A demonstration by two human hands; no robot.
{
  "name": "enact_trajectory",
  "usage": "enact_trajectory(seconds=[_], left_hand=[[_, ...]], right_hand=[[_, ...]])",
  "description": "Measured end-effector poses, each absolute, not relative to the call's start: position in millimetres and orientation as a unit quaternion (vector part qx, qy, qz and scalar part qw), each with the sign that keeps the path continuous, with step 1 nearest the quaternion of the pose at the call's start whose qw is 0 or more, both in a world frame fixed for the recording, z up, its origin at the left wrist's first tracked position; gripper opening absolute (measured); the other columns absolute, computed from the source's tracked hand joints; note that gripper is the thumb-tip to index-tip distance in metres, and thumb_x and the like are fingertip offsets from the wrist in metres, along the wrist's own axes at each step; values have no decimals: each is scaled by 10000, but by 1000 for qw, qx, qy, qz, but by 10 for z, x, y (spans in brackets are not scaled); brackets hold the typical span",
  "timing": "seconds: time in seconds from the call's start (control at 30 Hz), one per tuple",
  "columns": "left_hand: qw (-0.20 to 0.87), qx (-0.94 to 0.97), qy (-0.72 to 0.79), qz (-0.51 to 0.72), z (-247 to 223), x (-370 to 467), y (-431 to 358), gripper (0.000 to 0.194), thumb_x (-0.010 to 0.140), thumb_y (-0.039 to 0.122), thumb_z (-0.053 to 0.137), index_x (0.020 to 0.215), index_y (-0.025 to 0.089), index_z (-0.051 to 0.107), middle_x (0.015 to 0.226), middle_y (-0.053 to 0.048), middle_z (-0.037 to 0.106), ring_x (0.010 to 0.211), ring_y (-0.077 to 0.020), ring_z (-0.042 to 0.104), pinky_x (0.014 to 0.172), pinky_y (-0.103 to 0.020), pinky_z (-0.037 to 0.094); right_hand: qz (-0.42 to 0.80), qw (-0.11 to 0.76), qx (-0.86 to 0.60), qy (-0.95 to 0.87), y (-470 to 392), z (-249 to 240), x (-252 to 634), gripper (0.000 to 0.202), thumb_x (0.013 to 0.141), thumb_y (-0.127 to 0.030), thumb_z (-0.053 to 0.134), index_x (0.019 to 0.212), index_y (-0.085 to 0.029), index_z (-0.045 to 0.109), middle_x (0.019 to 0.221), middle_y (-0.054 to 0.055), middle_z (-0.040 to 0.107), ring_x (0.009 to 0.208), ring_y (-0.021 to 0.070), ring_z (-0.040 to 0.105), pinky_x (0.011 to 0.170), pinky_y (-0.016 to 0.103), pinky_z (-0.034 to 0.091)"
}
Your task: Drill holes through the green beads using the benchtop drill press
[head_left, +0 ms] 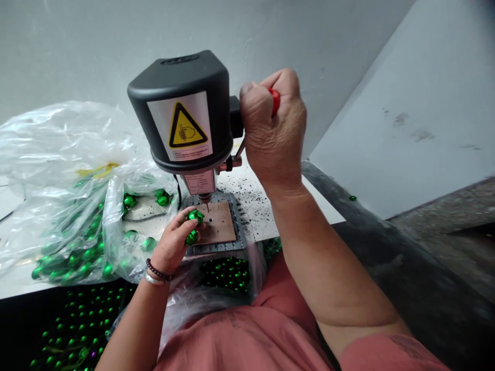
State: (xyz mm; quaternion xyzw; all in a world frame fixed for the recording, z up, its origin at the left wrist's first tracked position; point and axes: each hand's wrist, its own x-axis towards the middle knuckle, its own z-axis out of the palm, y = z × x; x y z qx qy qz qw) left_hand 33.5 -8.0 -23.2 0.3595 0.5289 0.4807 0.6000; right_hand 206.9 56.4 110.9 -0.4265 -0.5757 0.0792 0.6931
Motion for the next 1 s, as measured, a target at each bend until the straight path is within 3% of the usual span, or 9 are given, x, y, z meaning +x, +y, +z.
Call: enact_trajectory(seconds=[0.2, 0.33, 0.47, 0.7, 1.0], left_hand=[[533, 467, 596, 377, -185, 350, 14, 539, 637, 381, 663, 1097, 112, 580, 770, -45, 633, 656, -151, 591, 526, -233, 422], [463, 541, 626, 317, -209, 366, 93, 492, 658, 354, 615, 1088, 115, 619, 776, -47, 656, 653, -162, 591, 595, -272, 458], [385, 591, 650, 281, -225, 382, 145, 471, 657, 320, 612, 1091, 140, 649, 810, -43, 687, 719, -194, 614, 677, -295, 480], [357, 635, 640, 244, -238, 419, 195, 429, 714, 313, 574, 1104, 153, 649, 897, -54, 701, 816, -208, 633, 754, -306, 489], [224, 748, 606, 151, -303, 461, 282, 338, 751, 329, 575, 1045, 186, 660, 1130, -81, 645, 1072, -233, 569, 959, -333, 404]], right_hand=[[72, 696, -420, -578, 547, 1107, 2074, 278, 811, -429, 405, 700, -184, 336, 617, -52, 333, 568, 43, 279, 565, 198, 287], [68, 697, -419, -579, 534, 1098, 2077, 289, 821, -437, 411, 682, -200, 322, 625, -38, 340, 578, 58, 292, 575, 209, 309], [63, 688, -429, -582, 525, 1093, 2087, 295, 816, -451, 424, 671, -218, 315, 640, -19, 353, 587, 79, 320, 572, 216, 347], [62, 685, -434, -582, 515, 1091, 2090, 277, 820, -431, 423, 684, -216, 314, 647, -16, 360, 577, 76, 324, 558, 207, 372], [78, 687, -430, -580, 493, 1085, 2097, 286, 808, -446, 437, 672, -224, 319, 626, -23, 360, 565, 85, 333, 564, 239, 357]])
